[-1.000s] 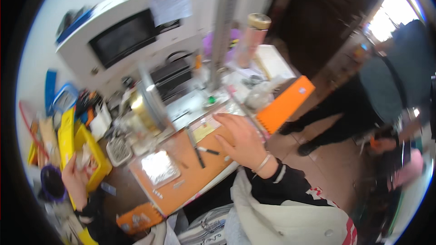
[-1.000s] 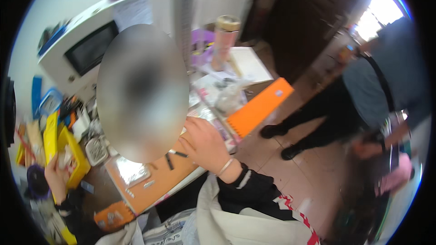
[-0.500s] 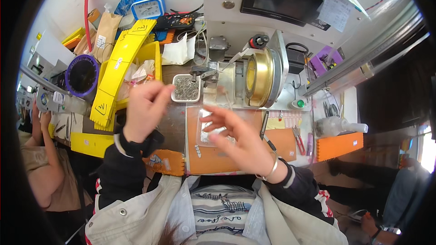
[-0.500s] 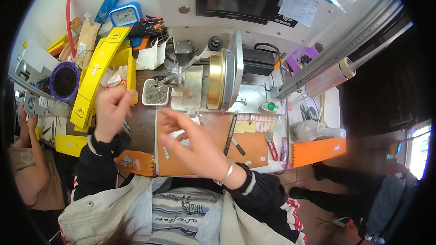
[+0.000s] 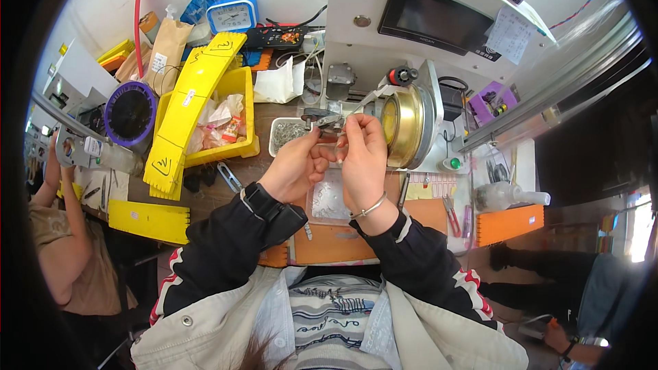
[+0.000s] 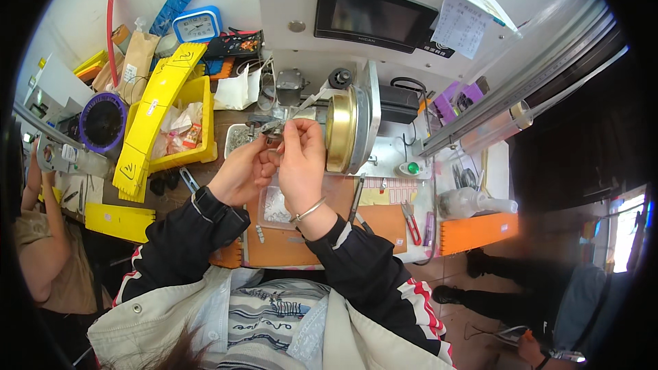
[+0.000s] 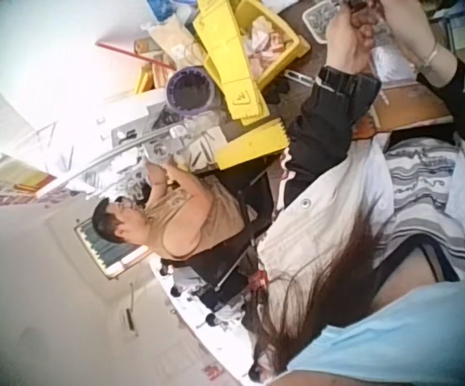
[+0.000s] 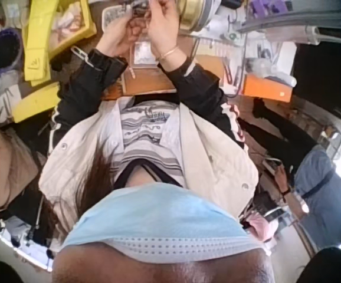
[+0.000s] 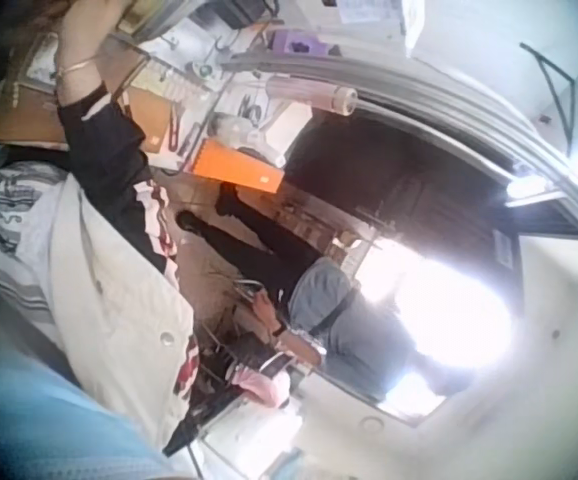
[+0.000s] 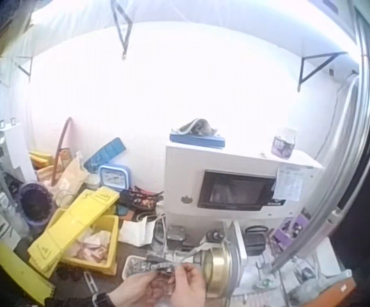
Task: Assembling small metal components using precision hand tools and specialized machinery.
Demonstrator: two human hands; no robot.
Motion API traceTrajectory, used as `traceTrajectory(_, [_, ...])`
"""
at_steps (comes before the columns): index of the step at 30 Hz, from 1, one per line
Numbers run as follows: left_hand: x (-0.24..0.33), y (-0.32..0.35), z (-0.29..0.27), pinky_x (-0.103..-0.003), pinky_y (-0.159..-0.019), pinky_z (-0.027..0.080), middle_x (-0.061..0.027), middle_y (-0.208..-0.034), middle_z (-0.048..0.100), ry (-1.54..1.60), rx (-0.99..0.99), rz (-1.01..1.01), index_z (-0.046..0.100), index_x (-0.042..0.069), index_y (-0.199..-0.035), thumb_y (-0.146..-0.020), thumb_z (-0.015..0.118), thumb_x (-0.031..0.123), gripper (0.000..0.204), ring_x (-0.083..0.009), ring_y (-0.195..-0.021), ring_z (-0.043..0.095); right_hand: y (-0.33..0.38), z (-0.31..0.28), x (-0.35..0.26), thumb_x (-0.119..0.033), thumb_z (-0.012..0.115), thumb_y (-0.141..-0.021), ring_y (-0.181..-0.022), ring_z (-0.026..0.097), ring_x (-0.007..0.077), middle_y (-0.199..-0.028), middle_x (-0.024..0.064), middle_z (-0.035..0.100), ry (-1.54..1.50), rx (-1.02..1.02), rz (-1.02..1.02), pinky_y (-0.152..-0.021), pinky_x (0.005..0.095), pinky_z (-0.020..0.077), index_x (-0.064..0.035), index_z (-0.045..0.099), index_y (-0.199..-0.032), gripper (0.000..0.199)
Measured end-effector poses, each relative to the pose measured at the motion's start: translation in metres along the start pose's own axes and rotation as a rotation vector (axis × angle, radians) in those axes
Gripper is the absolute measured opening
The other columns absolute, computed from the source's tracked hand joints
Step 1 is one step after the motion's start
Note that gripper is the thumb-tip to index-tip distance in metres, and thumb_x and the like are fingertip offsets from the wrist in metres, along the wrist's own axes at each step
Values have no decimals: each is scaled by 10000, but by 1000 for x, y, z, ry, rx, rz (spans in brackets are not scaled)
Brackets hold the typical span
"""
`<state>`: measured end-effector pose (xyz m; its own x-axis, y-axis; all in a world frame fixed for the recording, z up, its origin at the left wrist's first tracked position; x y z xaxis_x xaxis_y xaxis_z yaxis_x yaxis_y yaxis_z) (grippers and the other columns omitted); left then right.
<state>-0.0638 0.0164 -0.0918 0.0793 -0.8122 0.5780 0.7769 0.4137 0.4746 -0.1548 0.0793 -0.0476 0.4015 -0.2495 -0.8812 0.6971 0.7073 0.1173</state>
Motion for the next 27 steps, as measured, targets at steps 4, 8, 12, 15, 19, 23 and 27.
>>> traceTrajectory(4, [4, -12, -11, -201, -454, 313, -26, -751, 615, -6, -81, 19, 563, 47, -1056, -1064, 449, 344, 319, -67, -533, 425, -10, -2, -1, -157, 525, -1028, -732, 488, 56, -874, 9, 525, 178, -19, -245, -634, 206, 414, -39, 509, -1029, 119])
traceTrajectory(8, [15, -14, -25, -201, -487, 325, -12, -780, 627, -62, -56, 136, 584, 45, -1035, -1019, 554, 247, 204, -44, -578, 465, -15, -4, 1, -143, 515, -1030, -759, 493, 70, -892, 28, 526, 318, -13, -373, -680, 227, 437, -26, 493, -1019, 120])
traceTrajectory(12, [49, 12, -11, -228, -680, 434, -26, -925, 663, -579, 215, 601, 596, 27, -1082, -963, 602, 113, 147, -61, -791, 568, -15, -6, 1, -142, 524, -1028, -723, 486, 62, -867, 17, 522, 304, -20, -396, -647, 220, 426, -34, 498, -1008, 112])
traceTrajectory(15, [76, 32, 8, -307, -870, 455, -82, -1031, 674, -888, 339, 1000, 621, 21, -1106, -919, 616, 78, 196, -173, -978, 596, -11, -6, -3, -150, 530, -1027, -662, 469, 48, -819, -4, 514, 152, -57, -227, -578, 210, 397, -52, 504, -996, 106])
traceTrajectory(19, [92, 55, 66, -392, -907, 446, -98, -961, 682, -1305, 238, 1283, 676, 49, -999, -826, 683, 86, 178, -303, -999, 603, -7, -5, -3, -174, 526, -1031, -593, 435, 37, -759, -25, 495, -4, -68, -94, -514, 205, 355, -72, 508, -987, 113])
traceTrajectory(23, [86, 49, 82, -404, -847, 455, -92, -887, 671, -1465, 93, 1264, 661, 64, -927, -793, 699, 93, 142, -321, -984, 607, -3, 0, -2, -194, 510, -1039, -570, 412, 40, -716, -29, 478, -44, -68, 24, -502, 203, 337, -80, 506, -981, 128])
traceTrajectory(27, [80, 68, 93, -428, -826, 456, -96, -866, 647, -1507, 45, 1408, 625, 52, -866, -786, 681, 70, 99, -327, -949, 607, 17, 3, -14, -205, 478, -1049, -587, 391, 58, -703, -30, 457, -31, -129, 37, -516, 216, 326, -98, 498, -970, 134])
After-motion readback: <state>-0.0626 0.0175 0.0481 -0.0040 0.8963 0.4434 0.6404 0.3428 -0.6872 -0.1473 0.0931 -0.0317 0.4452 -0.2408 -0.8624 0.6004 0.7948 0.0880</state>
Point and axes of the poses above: each hand's wrist, its own y-axis away from the middle knuckle, its own z-axis out of the palm, x = y × z, the point moved 6 cm from there along -y, towards the middle knuckle
